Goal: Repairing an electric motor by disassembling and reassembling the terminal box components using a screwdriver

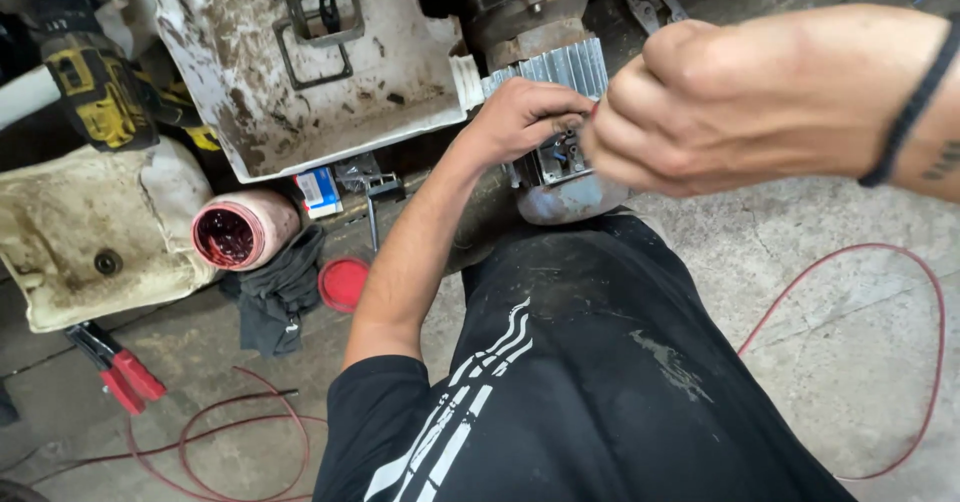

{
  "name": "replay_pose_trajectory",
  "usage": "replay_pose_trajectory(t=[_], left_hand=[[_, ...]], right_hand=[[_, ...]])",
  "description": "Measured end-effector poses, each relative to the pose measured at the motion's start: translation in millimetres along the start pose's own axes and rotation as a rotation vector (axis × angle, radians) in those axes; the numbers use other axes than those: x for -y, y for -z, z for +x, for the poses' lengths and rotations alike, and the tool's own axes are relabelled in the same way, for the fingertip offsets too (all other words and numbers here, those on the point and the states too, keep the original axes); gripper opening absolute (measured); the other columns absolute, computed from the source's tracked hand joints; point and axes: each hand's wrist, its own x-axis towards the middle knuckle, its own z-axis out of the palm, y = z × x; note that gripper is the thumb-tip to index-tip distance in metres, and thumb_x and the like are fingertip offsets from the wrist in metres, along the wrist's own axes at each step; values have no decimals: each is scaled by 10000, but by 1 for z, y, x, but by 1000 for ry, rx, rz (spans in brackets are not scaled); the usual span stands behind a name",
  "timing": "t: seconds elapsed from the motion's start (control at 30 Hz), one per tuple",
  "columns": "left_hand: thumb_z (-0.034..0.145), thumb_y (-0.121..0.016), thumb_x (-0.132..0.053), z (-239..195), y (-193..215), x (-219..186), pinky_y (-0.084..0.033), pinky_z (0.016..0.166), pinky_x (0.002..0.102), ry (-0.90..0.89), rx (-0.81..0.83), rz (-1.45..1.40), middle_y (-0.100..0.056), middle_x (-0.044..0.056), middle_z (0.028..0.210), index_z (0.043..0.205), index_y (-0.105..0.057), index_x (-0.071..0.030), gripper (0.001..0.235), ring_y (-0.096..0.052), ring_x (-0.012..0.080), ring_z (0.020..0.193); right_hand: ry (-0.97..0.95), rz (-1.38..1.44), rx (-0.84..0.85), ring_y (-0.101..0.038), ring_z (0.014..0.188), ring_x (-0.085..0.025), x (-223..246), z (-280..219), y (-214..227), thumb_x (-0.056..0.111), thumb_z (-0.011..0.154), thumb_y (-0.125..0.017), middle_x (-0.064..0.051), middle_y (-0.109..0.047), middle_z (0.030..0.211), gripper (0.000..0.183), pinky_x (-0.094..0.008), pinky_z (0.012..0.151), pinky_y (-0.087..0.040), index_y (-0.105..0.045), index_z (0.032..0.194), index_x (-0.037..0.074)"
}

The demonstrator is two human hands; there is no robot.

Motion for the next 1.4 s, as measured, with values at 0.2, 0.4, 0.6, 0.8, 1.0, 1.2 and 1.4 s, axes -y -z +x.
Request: replay_pose_trajectory(t=[0.2,0.4,0.6,0.8,1.0,1.2,1.4], left_hand=[[1057,-606,-326,4,4,2,-555,767,356,-8,33,-60,-788,50,1060,1180,-725,-102,282,-759,226,904],[1045,-608,-342,-1,-2,5,-556,747,363,17,-6,-34,-787,28,1000,1137,-741,-112,281,-756,209,855],[1062,-612,-304,4,4,-1,-577,787,345,-27,35,-78,-786,51,1094,1189,-726,-95,270,-770,218,952],[1079,-562,-343,6,2,1,-574,751,334,-14,70,-53,-790,1,1039,1204,-718,-157,274,-759,187,883],[1071,-564,-334,5,-2,8,-562,741,352,4,48,31,-788,-38,1027,1200,-721,-209,239,-748,173,854],[1090,-534,-341,3,6,-2,-557,842,370,-3,78,-48,-775,78,1131,1214,-703,-74,339,-753,252,1005],[1056,-641,-217,2,9,-3,-579,842,344,-25,33,-151,-775,81,1109,1190,-718,-58,223,-758,235,983]], right_hand=[[-516,292,36,-507,436,-161,29,18,-9,116,1058,-520,60,-505,567,285,-347,414,-396,-538,780,173],[-555,323,134,-601,487,-145,11,20,1,344,1174,-465,96,-582,563,418,-310,439,-408,-569,791,212],[180,9,6,-496,484,-209,-16,3,-3,-6,1053,-419,-48,-592,636,301,-375,497,-338,-648,857,4],[-539,381,263,-593,488,-142,14,17,13,391,1102,-382,122,-533,541,445,-316,495,-463,-557,716,255],[-634,379,331,-659,532,-98,12,10,17,540,1148,-381,142,-628,637,407,-269,535,-501,-607,962,258],[55,67,34,-547,517,-220,-4,0,8,20,1040,-418,-52,-615,666,249,-362,493,-374,-642,934,-10],[-596,351,116,-559,456,-119,28,13,4,352,1129,-442,108,-467,542,397,-305,458,-418,-485,758,217]])
